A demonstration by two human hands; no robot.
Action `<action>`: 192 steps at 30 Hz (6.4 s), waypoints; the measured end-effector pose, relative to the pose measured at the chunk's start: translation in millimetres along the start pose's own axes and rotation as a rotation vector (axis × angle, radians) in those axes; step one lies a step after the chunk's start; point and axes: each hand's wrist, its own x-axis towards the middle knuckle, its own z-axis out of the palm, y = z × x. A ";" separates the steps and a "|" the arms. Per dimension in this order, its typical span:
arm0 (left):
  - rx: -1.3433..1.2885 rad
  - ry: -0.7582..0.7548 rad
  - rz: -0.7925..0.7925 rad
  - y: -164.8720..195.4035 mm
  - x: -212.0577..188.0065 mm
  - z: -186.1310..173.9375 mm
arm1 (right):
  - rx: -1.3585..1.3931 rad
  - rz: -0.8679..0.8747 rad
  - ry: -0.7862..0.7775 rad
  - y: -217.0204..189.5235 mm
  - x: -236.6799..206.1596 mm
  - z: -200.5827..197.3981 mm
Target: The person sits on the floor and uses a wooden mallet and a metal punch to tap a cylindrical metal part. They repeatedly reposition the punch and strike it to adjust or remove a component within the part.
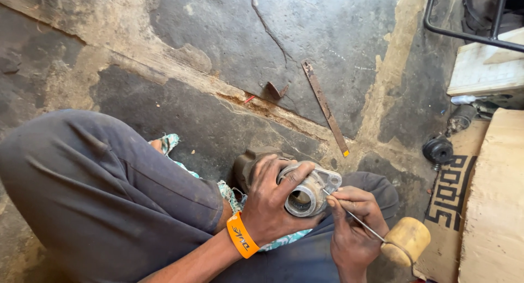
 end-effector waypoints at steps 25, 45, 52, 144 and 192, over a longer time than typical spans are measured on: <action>-0.012 -0.014 -0.022 -3.1 -1.7 -0.4 | -0.202 -0.091 0.055 -15.5 4.3 17.8; 0.024 -0.018 -0.012 -1.4 -1.4 -0.4 | -0.357 -0.058 -0.055 -33.4 10.6 10.2; 0.006 -0.027 -0.005 -2.2 -0.8 0.3 | -0.102 0.257 -0.388 -39.7 44.3 -24.8; 1.416 -1.060 0.040 -76.1 217.9 -35.0 | -0.563 0.340 0.318 100.4 -73.9 -37.5; 0.033 -0.537 0.288 36.2 54.2 -48.5 | -0.565 0.448 0.275 74.8 -66.9 -33.5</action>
